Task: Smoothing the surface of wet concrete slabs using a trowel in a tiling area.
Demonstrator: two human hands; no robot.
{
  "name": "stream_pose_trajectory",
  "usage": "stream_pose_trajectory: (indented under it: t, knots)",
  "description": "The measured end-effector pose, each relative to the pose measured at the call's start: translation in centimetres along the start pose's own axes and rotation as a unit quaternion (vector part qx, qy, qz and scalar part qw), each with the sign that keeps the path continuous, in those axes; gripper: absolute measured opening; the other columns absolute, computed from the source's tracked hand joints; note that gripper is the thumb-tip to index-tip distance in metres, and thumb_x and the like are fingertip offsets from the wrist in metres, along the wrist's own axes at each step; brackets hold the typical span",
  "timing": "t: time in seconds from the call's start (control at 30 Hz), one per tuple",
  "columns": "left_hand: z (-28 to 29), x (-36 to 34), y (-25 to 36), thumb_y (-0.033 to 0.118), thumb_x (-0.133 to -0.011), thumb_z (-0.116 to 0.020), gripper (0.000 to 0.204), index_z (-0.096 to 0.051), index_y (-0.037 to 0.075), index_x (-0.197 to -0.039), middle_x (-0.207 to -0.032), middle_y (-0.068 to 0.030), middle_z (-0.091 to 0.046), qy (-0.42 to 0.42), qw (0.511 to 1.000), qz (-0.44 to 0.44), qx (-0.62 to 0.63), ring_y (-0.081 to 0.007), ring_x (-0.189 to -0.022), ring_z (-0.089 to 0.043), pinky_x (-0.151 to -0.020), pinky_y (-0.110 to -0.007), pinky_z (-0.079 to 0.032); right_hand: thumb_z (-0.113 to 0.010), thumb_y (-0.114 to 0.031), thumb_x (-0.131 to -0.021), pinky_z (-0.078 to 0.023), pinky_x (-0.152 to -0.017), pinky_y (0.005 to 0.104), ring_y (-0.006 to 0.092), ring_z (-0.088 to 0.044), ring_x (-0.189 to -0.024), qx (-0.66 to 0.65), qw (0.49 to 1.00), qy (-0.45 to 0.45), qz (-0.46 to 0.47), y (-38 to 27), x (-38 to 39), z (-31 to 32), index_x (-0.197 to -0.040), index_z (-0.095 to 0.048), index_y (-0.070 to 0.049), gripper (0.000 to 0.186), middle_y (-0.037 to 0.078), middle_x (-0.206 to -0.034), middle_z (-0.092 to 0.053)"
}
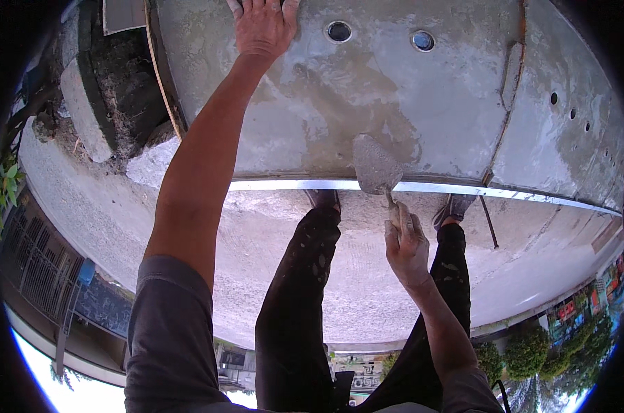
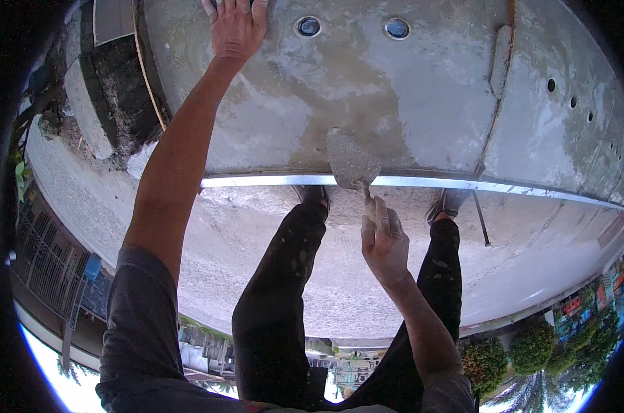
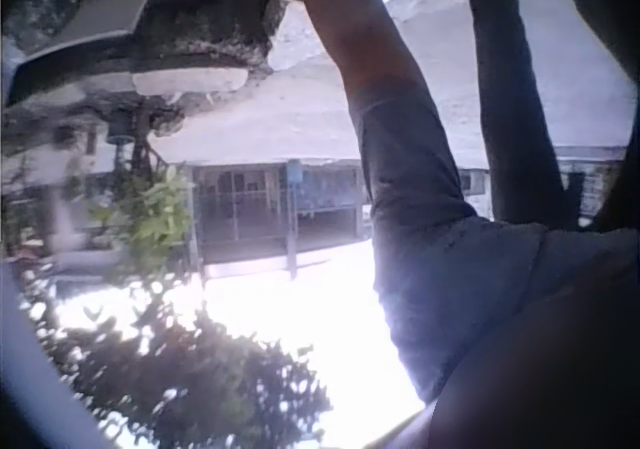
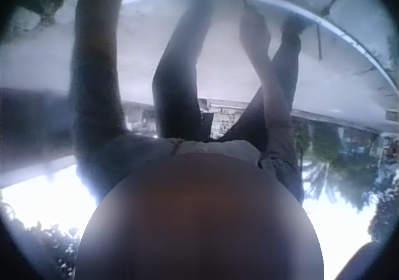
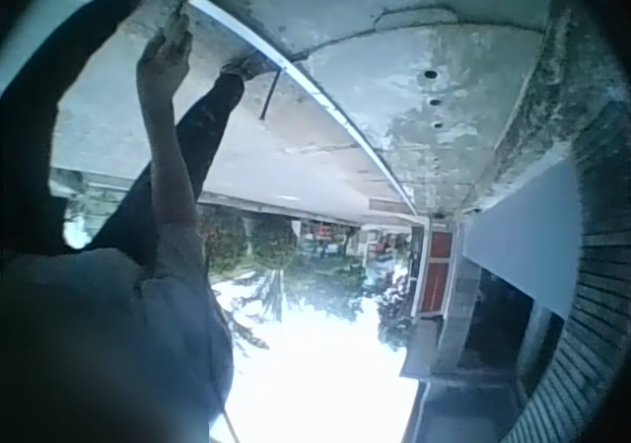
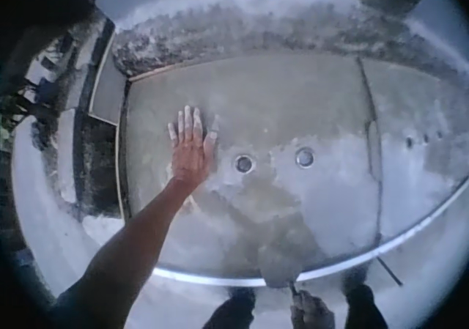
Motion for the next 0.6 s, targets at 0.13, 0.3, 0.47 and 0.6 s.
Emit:
stream_pose_trajectory:
  t: [0.13,0.3,0.47,0.6]
  knots:
    - [0.0,0.1,0.1,0.045,-0.103,-0.041,0.074,-0.025,-0.004,-0.156,-0.163,-0.0271,-0.022,0.006,1.0,-0.006,-0.003,-0.045,-0.152,-0.017,-0.121,-0.063,-0.008,-0.064,0.0,-0.091,-0.06,-0.068,0.0444,0.0383,-0.069,-0.087,0.006,1.0,0.011,0.014,-0.1,-0.4,0.0,-0.139,-0.042,0.003,0.053,0.023,-0.102,-0.064]
    - [2.1,0.0,-0.1,0.045,-0.102,-0.044,0.076,-0.024,-0.004,-0.157,-0.163,-0.0271,-0.021,0.01,1.0,0.014,0.025,-0.0457,-0.152,-0.016,-0.121,-0.063,-0.007,-0.063,0.0,-0.09,-0.059,-0.066,0.0474,0.0409,-0.069,-0.085,0.023,0.999,0.034,0.034,-1.4,-0.9,1.0,-0.138,-0.042,0.003,0.053,0.024,-0.102,-0.064]
    - [4.9,2.1,5.7,0.046,-0.101,-0.046,0.078,-0.022,-0.003,-0.157,-0.164,-0.0266,-0.019,-0.008,0.996,-0.012,0.083,-0.0468,-0.152,-0.015,-0.12,-0.065,-0.004,-0.061,-0.003,-0.092,-0.058,-0.065,0.0499,0.0469,-0.068,-0.082,0.038,0.998,0.045,-0.007,1.7,-2.3,1.6,-0.138,-0.045,0.002,0.049,0.028,-0.103,-0.063]
    - [4.3,7.0,11.8,0.05,-0.104,-0.043,0.074,-0.029,0.0,-0.157,-0.162,-0.026,-0.027,-0.037,0.992,-0.038,0.116,-0.0447,-0.151,-0.02,-0.12,-0.065,-0.009,-0.062,-0.009,-0.093,-0.058,-0.069,0.0503,0.0448,-0.069,-0.087,0.044,0.993,0.109,0.015,3.9,-3.6,2.6,-0.138,-0.049,0.002,0.048,0.029,-0.104,-0.066]
Point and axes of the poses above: each hand's wrist, its own x-axis away from the middle knuckle, its own z-axis out of the back of the hand, y = z × x, the point moved 8 cm from there along -x, towards the middle knuckle
